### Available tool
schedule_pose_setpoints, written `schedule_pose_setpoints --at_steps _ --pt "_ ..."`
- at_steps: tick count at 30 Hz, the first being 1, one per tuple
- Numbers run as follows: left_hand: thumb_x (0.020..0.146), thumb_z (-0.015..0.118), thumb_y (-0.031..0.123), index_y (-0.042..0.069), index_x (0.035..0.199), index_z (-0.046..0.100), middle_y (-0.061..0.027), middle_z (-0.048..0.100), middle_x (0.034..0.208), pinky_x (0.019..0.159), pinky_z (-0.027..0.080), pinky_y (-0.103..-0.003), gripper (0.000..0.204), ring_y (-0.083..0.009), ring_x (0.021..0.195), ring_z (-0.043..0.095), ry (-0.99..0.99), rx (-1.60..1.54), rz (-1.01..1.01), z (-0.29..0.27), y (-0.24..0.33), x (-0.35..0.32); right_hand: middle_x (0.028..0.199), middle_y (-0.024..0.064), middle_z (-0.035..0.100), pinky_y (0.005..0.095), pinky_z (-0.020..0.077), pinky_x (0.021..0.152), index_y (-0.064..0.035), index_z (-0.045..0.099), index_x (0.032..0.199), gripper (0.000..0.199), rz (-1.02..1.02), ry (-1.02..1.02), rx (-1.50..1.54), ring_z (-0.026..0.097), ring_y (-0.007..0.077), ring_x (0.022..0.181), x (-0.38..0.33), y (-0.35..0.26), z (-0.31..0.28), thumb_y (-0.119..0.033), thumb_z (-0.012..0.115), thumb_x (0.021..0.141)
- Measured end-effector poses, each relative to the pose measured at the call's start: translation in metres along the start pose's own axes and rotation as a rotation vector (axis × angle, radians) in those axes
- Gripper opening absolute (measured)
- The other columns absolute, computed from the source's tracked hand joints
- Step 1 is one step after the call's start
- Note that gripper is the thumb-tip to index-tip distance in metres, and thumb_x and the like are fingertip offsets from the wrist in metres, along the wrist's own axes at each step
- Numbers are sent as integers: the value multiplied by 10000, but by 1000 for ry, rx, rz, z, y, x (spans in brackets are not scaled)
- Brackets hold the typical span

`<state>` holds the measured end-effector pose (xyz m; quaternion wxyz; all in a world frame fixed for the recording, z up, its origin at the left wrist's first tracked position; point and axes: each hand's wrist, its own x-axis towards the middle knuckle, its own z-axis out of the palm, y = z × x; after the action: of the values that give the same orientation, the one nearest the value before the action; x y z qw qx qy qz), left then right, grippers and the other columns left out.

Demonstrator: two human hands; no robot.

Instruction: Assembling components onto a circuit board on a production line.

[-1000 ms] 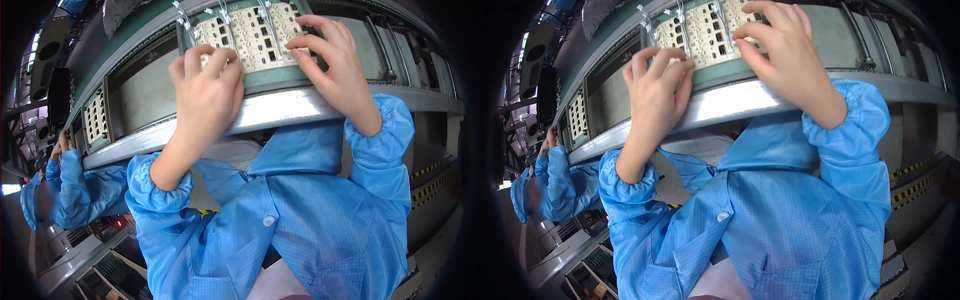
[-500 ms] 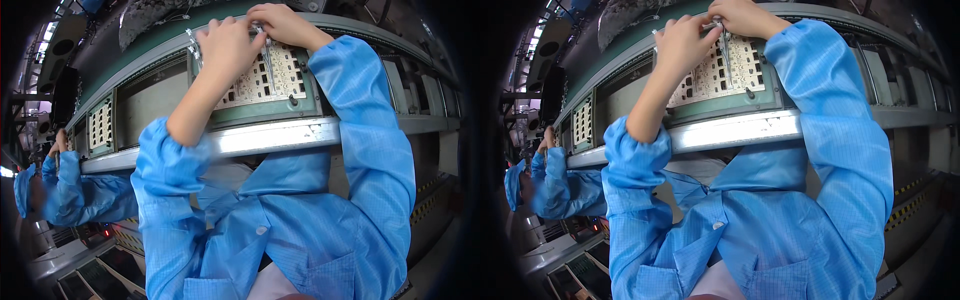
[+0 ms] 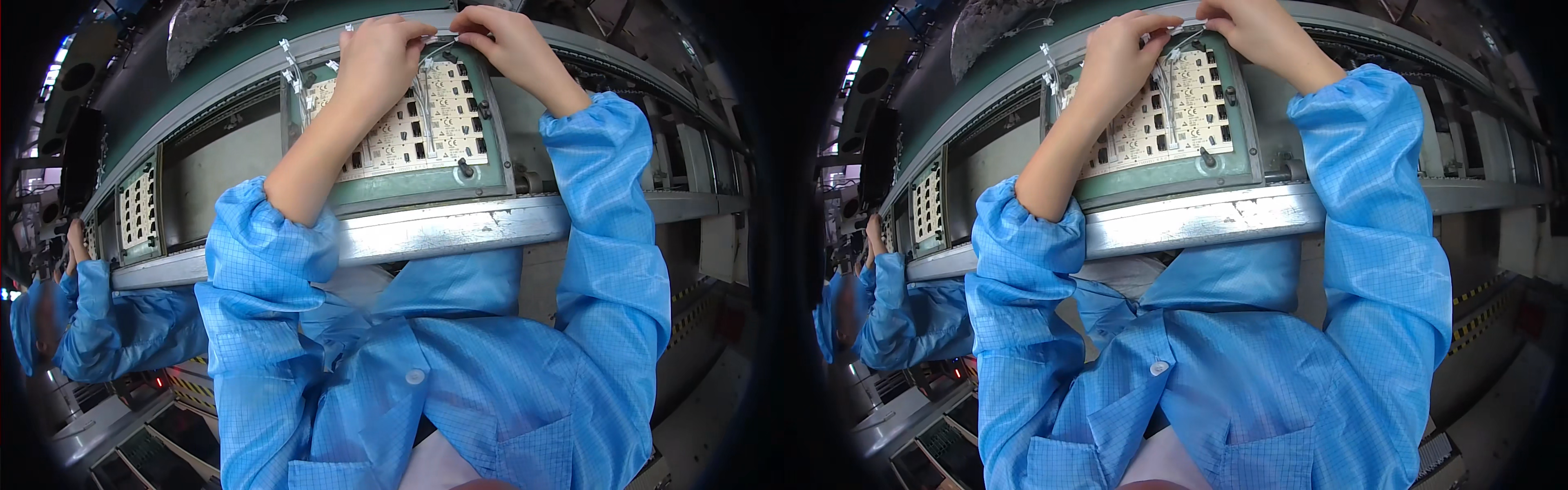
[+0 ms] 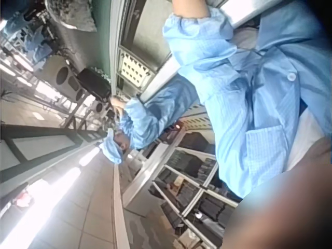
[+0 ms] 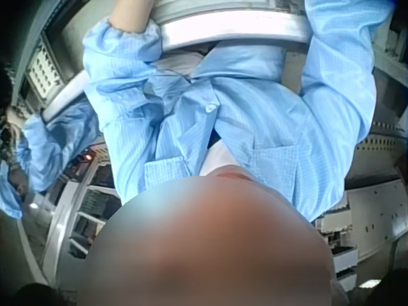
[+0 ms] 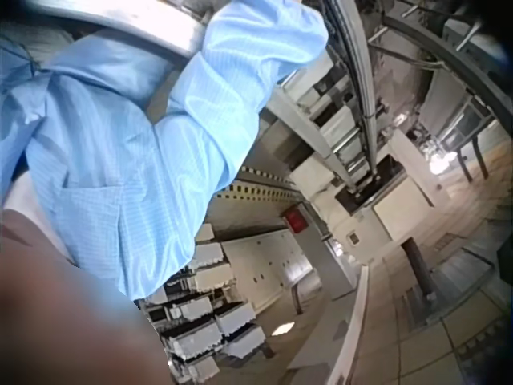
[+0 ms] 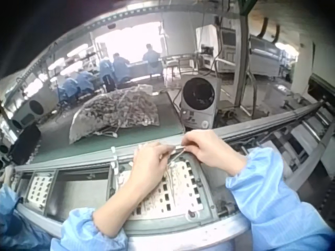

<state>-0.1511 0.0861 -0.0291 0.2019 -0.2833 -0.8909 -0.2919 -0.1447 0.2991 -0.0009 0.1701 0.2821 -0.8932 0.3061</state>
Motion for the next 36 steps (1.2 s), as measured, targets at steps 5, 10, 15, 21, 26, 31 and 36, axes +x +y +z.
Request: schedule_pose_setpoints --at_steps 5,10,15,21,26,31,36 --pt "884 636 130 140 947 767 -20 718 888 883 385 -450 145 -265 930 640 23 188 148 -8 8 -2 882 170 691 447 520 760 -7 679 937 136 -54 -38 -147 660 373 853 -1 -9 -7 -114 687 854" --pt "890 634 139 165 991 781 -16 712 933 894 391 -449 180 -253 966 632 4 223 122 -8 8 -7 1026 108 671 362 524 861 -29 699 1038 141 27 -138 -327 654 280 1007 -6 5 -2 -101 656 926" --pt "917 615 144 159 1066 778 -18 707 982 935 404 -461 221 -255 1023 619 -7 300 164 -11 9 -13 896 100 671 339 549 757 -3 683 1045 146 90 -73 -94 680 232 831 -8 7 2 -78 670 920" --pt "870 590 104 177 1168 759 -32 726 1100 1008 426 -514 350 -269 1165 594 -178 157 205 -20 -11 -7 861 96 656 322 537 732 -12 680 1059 153 50 -18 -17 659 205 782 -8 -2 11 -44 677 909" --pt "878 594 156 126 1161 754 -45 717 1109 1038 385 -544 326 -273 1183 571 -214 76 237 -25 -25 -9 901 73 613 317 516 732 -45 690 1070 153 130 -124 -60 637 197 793 -2 -9 7 -46 659 919" --pt "857 592 77 85 1082 750 -79 697 1123 976 414 -445 275 -301 1117 596 -107 113 124 -84 -19 6 1002 70 569 310 504 781 -48 682 1066 143 35 -154 -139 619 202 871 -6 -4 -5 -58 632 932" --pt "862 622 114 81 1007 767 -86 709 1048 941 418 -449 208 -305 1117 591 -76 320 -263 -110 -16 -4 1064 81 562 324 500 838 -24 670 1044 135 26 -121 -111 597 230 983 -6 -2 4 -70 620 927"
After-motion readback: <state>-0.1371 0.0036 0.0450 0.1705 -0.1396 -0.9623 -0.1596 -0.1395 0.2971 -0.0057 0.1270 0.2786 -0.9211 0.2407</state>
